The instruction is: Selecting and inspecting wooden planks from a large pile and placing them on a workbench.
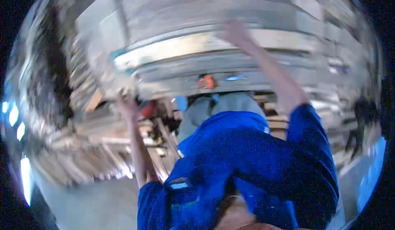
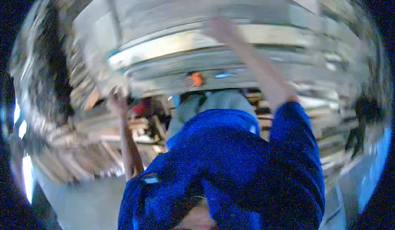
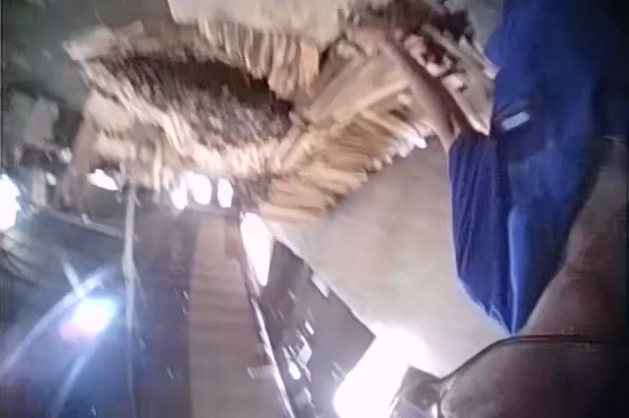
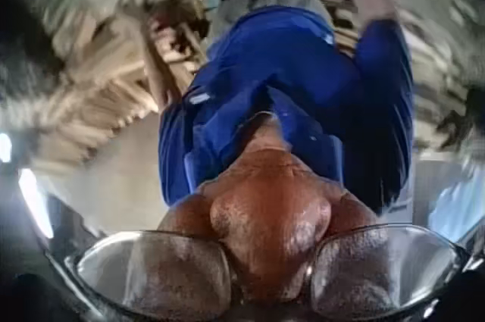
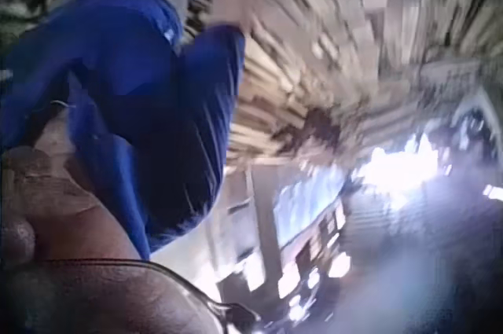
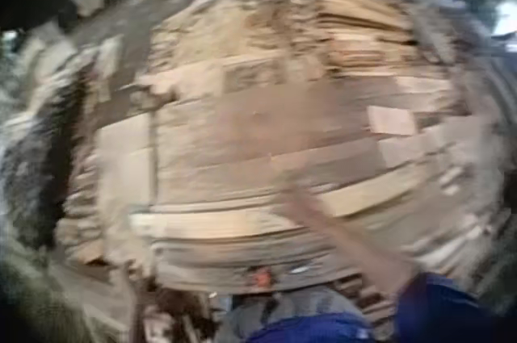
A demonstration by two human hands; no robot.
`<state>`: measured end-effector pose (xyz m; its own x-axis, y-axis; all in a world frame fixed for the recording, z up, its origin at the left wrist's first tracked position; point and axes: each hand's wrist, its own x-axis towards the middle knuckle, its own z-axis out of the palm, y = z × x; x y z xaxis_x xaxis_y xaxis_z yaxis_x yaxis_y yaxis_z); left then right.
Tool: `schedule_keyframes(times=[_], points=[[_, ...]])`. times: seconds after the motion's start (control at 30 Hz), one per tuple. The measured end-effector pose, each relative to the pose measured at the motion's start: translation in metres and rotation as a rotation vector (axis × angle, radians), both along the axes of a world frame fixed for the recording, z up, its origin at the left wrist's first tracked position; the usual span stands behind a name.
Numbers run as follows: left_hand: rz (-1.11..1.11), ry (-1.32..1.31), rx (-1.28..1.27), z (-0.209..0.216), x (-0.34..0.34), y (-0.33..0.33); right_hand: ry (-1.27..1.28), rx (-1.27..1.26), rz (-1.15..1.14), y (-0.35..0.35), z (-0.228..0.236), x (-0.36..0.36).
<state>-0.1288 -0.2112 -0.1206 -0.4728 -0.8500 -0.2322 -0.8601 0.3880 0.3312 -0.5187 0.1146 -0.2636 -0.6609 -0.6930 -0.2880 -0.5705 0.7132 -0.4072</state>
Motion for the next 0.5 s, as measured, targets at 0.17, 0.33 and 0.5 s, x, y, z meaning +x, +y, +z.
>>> schedule_keyframes(times=[0.17, 0.33, 0.5], points=[[-0.137, 0.027, 0.055, -0.011, 0.074, -0.026, -0.16, 0.056, 0.017, -0.021, 0.037, -0.001], [-0.178, 0.097, -0.02, -0.008, 0.066, -0.023, -0.136, 0.159, -0.012, -0.034, 0.037, 0.023], [-0.164, 0.011, -0.098, -0.026, 0.063, -0.024, -0.17, 0.233, 0.002, -0.059, 0.033, 0.046]])
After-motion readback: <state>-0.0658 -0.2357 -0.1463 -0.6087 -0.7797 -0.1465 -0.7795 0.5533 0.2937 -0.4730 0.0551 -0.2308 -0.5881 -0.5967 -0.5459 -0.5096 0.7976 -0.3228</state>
